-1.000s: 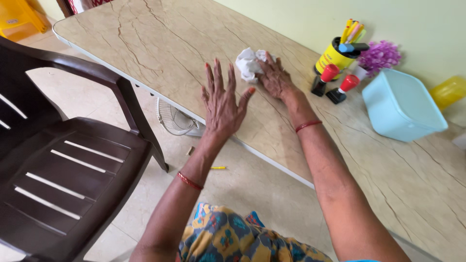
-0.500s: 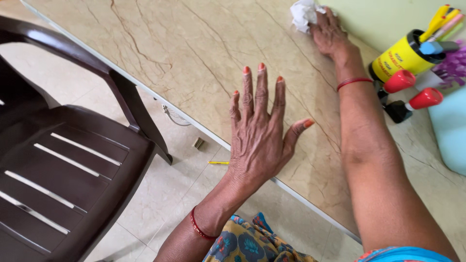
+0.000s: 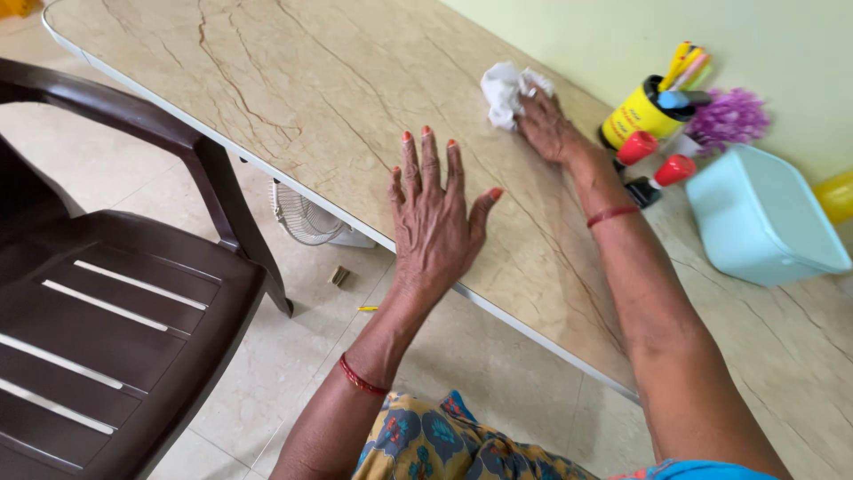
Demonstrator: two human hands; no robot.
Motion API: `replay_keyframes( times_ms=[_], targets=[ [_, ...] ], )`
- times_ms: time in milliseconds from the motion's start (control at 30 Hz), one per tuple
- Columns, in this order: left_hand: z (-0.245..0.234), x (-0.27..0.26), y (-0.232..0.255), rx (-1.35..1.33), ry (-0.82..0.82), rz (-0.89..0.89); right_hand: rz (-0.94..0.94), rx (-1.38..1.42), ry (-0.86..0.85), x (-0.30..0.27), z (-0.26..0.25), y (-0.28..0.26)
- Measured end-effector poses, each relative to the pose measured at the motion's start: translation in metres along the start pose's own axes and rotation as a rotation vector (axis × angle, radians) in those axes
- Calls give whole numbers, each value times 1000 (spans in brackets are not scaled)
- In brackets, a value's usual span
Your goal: The person cleans a table by hand with a cloth, wiping across the surface around various desktop items.
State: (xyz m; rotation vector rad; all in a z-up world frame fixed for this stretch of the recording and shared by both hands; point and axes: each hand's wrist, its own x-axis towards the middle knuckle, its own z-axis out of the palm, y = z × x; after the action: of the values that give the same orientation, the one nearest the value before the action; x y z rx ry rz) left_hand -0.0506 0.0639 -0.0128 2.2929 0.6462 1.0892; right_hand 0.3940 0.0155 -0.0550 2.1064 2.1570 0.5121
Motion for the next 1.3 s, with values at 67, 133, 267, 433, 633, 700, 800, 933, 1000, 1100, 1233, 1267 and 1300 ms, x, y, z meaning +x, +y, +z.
replay_keyframes(
  times_ms=[67,133,267,433,633,700,800,933,1000,1100,1233,1267,1300],
  targets=[
    [2,0,0,13,-15,-8,-72,-16,-2,-20,-35,-38],
    [3,0,0,27,-16,-11,7,-72,-181,-40,-67,-75],
    [2,-1,1,39,-36,-15,175,161,-186,-67,-117,-127],
    [0,-1,1,47,-46,-7,287,143,-266,-47,-98,-98],
    [-1,0,2,47,-11,23,595,155,-273,-10,-4,23],
    [-4,0,3,49,-14,34,755,200,-267,-5,12,59],
    [-5,2,3,42,-23,40,767,84,-397,-4,28,91],
    [-3,0,1,24,-24,31,672,-126,-489,-15,46,109],
    [-3,1,0,30,-11,31,637,-118,-465,-23,49,107],
    [-2,3,2,51,-15,18,706,93,-364,-25,40,86],
    [-2,3,3,79,-54,-11,632,121,-350,-27,9,17],
    [-1,3,3,81,-64,-21,562,65,-367,-32,-2,-6],
    [0,2,3,81,-81,-35,511,-5,-385,-38,-14,-29]
  ],
)
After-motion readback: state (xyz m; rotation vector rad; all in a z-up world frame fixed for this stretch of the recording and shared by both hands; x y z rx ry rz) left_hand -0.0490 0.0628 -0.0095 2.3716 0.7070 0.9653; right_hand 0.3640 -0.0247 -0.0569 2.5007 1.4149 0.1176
